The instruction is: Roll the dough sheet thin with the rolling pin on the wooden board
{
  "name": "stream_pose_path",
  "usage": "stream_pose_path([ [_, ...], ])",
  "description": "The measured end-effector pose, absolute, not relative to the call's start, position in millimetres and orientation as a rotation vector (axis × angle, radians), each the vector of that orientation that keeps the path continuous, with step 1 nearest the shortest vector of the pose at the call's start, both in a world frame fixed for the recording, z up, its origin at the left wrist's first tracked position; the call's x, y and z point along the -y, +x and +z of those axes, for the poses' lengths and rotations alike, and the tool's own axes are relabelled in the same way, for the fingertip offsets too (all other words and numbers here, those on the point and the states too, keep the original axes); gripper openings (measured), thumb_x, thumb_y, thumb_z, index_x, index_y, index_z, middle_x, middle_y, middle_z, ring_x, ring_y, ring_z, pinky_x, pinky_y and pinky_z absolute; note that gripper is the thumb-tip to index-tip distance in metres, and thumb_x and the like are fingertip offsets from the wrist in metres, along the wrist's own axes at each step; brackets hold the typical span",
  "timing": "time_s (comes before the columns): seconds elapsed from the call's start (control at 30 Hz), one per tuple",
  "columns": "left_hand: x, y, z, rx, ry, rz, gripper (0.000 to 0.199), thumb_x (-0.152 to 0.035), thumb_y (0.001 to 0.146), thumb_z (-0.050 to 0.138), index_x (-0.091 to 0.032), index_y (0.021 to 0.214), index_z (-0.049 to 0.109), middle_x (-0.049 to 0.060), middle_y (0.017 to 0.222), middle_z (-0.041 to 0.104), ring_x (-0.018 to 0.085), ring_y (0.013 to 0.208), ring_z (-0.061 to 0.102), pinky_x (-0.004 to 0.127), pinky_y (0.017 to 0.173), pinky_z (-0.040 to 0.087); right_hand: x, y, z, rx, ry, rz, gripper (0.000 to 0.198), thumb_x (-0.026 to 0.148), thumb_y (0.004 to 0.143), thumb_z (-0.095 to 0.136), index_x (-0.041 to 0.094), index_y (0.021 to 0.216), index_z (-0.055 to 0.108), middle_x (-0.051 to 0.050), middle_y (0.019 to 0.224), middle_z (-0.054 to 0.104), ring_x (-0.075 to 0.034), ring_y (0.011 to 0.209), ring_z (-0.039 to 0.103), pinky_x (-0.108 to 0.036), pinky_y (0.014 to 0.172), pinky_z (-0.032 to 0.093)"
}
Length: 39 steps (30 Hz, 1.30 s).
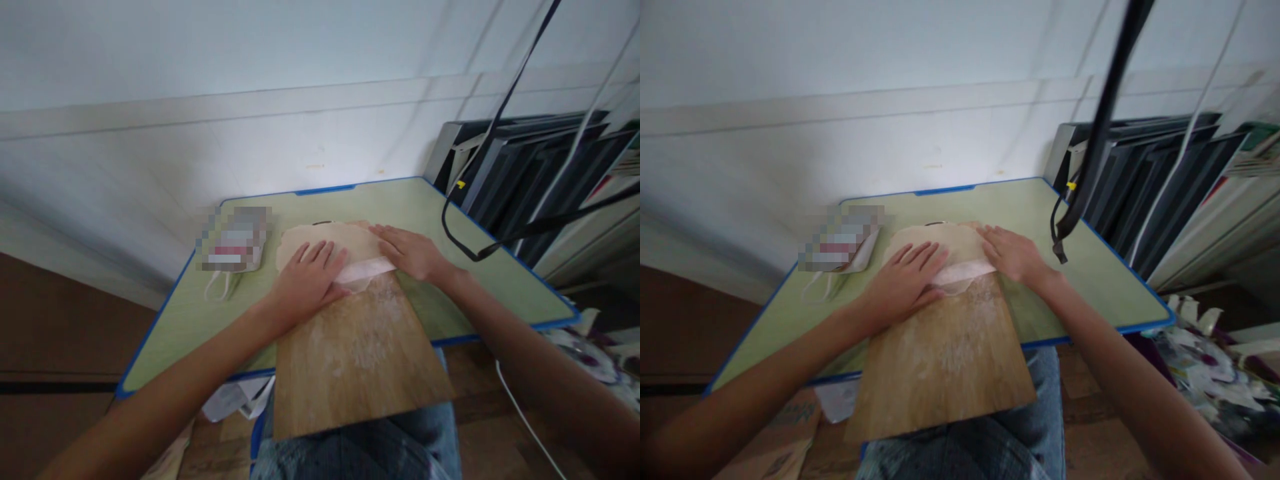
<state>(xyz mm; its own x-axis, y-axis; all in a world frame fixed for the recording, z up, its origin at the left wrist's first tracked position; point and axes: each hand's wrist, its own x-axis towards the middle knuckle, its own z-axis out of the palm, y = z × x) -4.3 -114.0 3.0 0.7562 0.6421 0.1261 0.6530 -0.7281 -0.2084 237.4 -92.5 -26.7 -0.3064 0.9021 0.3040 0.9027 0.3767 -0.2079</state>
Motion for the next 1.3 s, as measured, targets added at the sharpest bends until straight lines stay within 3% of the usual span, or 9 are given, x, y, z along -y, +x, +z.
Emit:
stream_pose_path([
  [0.2, 75.5, -17.3, 6.8, 1.016, -2.772, -0.081, 0.041, -0.036, 0.099, 0.03, -0.009, 0.12, 0.053, 0.015, 0.126, 0.057, 0.025, 0.118, 0.052, 0.04, 0.102, 0.037, 51.7, 230.4, -18.1, 2.079, -1.496, -0.015, 0.044, 0.032, 0.091, 0.034, 0.012, 0.119, 0.06, -0.012, 0.123, 0.063, -0.025, 0.112, 0.059, -0.041, 0.095, 0.046],
  [0.37, 69.6, -28.6, 2.3, 0.918, -2.806, -0.118, 0.04, -0.034, 0.099, 0.031, -0.009, 0.116, 0.056, 0.013, 0.124, 0.059, 0.022, 0.115, 0.053, 0.036, 0.101, 0.037, 50.6, 233.1, -14.9, 1.92, -1.362, -0.09, 0.033, 0.028, 0.088, 0.035, 0.016, 0.096, 0.065, -0.011, 0.097, 0.07, -0.022, 0.085, 0.065, -0.036, 0.077, 0.051],
  [0.5, 76.2, -32.0, -2.6, 0.884, -2.749, -0.152, 0.041, -0.042, 0.097, 0.035, -0.01, 0.112, 0.057, 0.012, 0.118, 0.061, 0.024, 0.11, 0.055, 0.036, 0.097, 0.04, 63.5, 236.3, -16.7, 1.989, -1.343, -0.168, 0.026, 0.033, 0.083, 0.04, 0.021, 0.069, 0.057, -0.006, 0.069, 0.063, -0.019, 0.065, 0.058, -0.032, 0.061, 0.044],
  [0.63, 82.2, -32.1, -0.2, 0.909, -2.622, -0.082, 0.038, -0.045, 0.094, 0.04, -0.011, 0.094, 0.059, 0.013, 0.096, 0.063, 0.028, 0.093, 0.058, 0.038, 0.077, 0.047, 72.5, 231.9, -15.4, 2.137, -1.549, -0.211, 0.035, 0.038, 0.084, 0.036, 0.024, 0.051, 0.038, -0.002, 0.05, 0.048, -0.016, 0.049, 0.044, -0.031, 0.05, 0.027],
  [0.83, 76.3, -50.3, 7.2, 1.063, -2.494, 0.016, 0.03, -0.039, 0.094, 0.043, -0.012, 0.095, 0.056, 0.013, 0.094, 0.062, 0.028, 0.09, 0.059, 0.038, 0.074, 0.046, 78.1, 214.0, -12.9, 2.154, -1.525, -0.216, 0.036, 0.035, 0.089, 0.032, 0.024, 0.055, 0.036, -0.002, 0.055, 0.05, -0.016, 0.052, 0.043, -0.031, 0.053, 0.027],
  [1.3, 70.8, -55.7, 6.7, 1.277, -2.606, 0.09, 0.047, -0.053, 0.097, 0.024, -0.016, 0.096, 0.054, 0.008, 0.087, 0.065, 0.022, 0.077, 0.064, 0.029, 0.058, 0.041, 70.6, 212.9, -21.0, 2.255, -1.596, -0.18, 0.044, 0.037, 0.092, 0.02, 0.022, 0.063, 0.05, -0.007, 0.062, 0.06, -0.02, 0.058, 0.054, -0.032, 0.056, 0.032],
])
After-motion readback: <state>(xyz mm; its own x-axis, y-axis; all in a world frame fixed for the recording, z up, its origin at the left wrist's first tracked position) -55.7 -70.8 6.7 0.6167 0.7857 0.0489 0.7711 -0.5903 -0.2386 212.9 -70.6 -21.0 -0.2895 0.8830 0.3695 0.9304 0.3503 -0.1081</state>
